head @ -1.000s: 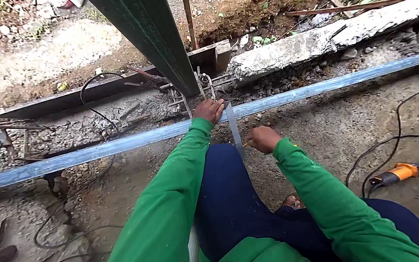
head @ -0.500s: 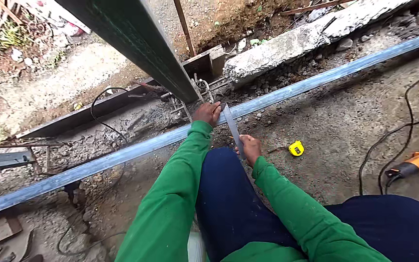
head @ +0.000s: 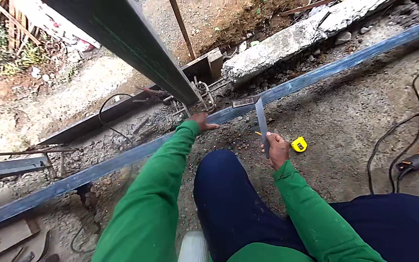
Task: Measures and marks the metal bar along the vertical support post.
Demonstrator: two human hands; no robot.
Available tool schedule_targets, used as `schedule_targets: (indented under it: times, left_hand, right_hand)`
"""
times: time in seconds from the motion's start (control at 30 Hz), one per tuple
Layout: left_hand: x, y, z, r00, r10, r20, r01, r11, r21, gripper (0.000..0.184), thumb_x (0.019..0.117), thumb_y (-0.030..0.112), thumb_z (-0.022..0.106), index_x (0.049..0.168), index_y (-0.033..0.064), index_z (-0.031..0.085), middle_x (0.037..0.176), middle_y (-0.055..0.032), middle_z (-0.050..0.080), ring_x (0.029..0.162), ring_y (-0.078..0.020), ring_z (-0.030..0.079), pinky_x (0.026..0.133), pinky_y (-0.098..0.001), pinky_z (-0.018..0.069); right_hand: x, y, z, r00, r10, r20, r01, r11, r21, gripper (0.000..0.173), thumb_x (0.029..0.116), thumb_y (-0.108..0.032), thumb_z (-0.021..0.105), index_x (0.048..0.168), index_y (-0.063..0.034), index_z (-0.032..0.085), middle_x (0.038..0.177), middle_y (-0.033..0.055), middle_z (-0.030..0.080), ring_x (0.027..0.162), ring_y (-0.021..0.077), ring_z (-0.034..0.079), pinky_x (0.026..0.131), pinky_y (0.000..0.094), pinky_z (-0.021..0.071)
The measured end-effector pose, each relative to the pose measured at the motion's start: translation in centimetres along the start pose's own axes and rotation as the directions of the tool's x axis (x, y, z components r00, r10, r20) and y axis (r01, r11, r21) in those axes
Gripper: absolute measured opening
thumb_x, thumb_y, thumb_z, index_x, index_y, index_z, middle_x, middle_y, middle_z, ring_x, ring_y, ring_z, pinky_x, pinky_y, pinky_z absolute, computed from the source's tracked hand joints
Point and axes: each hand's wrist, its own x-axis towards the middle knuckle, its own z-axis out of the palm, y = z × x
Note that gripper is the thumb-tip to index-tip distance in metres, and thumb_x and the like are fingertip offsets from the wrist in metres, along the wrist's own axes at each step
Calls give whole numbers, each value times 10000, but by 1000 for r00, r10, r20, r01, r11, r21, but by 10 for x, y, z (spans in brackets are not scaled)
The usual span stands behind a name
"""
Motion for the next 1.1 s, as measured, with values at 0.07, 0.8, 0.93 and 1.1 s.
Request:
schedule_targets:
  times: [0.07, 0.8, 0.93, 1.1]
  left_hand:
    - [-9, 5, 6, 995, -57, -77, 60, 997, 41, 862, 809, 762, 697, 1331, 81, 621, 1174, -242, 704, 1115, -454, 679, 898, -710, 528]
    - [-24, 16, -17, 954, -7, -300, 31, 997, 76, 840, 755, 687, 808, 1230, 12, 650, 1178, -249, 686, 1083, -443, 682, 896, -694, 535]
    - [-20, 12, 10, 814, 24, -580, 59, 990, 125, 709, 759, 404, 886, 1262, -15, 613, 1263, -259, 629, 1208, -448, 603, 985, -644, 466]
    - [-2, 10, 28, 800, 49, -598, 36, 991, 129, 666, 756, 402, 890, 1218, -6, 638, 1242, -257, 650, 1197, -454, 613, 984, -665, 462]
  right_hand:
    - [-1, 0, -13, 1000, -19, 1, 19, 1000, -12, 244, 1050, -208, 608, 1082, 27, 668, 745, 127, 686, 528, 187, 652, 503, 329, 592]
    - [-4, -21, -39, 992, -120, 25, 120, 993, -6, 233, 1040, -204, 619, 1084, 18, 677, 752, 104, 701, 557, 180, 675, 542, 332, 613]
    - [-5, -16, -36, 987, -153, 52, 153, 988, 5, 197, 1038, -177, 615, 1067, 11, 667, 736, 94, 694, 550, 175, 672, 539, 329, 615]
    - [-2, -21, -16, 992, -118, 33, 119, 993, -22, 222, 1045, -200, 615, 1086, 10, 674, 761, 108, 701, 550, 182, 673, 538, 338, 617]
